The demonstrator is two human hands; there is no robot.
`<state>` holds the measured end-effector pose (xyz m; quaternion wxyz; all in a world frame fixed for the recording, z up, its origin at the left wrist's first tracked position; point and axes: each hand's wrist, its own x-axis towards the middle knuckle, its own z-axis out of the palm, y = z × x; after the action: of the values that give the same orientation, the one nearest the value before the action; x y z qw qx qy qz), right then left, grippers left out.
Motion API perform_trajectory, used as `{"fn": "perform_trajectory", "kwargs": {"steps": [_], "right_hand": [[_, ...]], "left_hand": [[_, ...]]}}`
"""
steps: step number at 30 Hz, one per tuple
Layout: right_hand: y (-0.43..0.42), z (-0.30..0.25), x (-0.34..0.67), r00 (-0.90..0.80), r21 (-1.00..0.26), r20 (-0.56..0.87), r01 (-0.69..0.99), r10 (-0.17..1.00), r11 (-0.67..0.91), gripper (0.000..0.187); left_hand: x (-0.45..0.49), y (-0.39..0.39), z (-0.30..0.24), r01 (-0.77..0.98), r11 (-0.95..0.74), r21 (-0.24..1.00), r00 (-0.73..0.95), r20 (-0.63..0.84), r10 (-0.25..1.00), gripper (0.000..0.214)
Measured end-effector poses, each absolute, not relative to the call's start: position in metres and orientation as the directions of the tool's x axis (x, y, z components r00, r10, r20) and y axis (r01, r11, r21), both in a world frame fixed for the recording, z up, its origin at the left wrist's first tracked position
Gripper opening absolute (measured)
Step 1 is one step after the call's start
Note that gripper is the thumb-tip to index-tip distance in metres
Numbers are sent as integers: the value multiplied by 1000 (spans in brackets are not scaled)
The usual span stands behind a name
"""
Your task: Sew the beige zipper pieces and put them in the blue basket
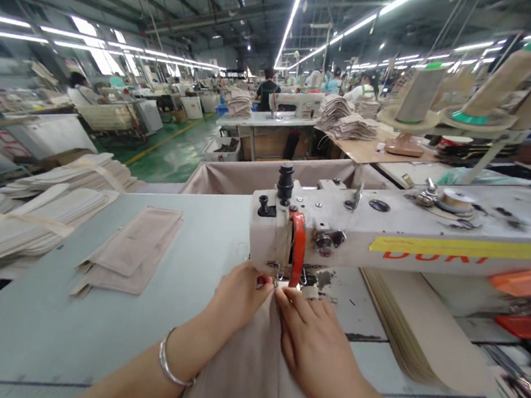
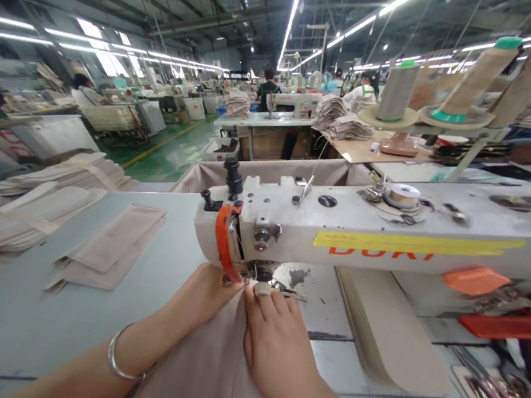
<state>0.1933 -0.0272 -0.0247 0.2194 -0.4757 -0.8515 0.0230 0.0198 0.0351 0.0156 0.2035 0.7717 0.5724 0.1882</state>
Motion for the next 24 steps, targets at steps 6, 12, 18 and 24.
{"fn": "perform_trajectory", "kwargs": {"steps": [6, 12, 18, 24], "right_hand": [[-26, -25, 192, -444, -229, 369, 808, 816, 543, 49], [-27, -25, 192, -446, -229, 363, 808, 818, 542, 46], [-29, -24, 195, -429, -286, 367, 792, 826, 539, 41], [-29, -25, 195, -421, -302, 368, 789, 829, 535, 48]], "left_hand": [[22, 35, 15, 814, -251, 523, 251, 71, 965, 15], [22, 33, 10, 813, -265, 518, 252, 97, 963, 14], [16, 1, 17, 768, -545, 337, 519, 174, 837, 19], [12, -6, 16, 753, -594, 283, 585, 125, 801, 25]]}}
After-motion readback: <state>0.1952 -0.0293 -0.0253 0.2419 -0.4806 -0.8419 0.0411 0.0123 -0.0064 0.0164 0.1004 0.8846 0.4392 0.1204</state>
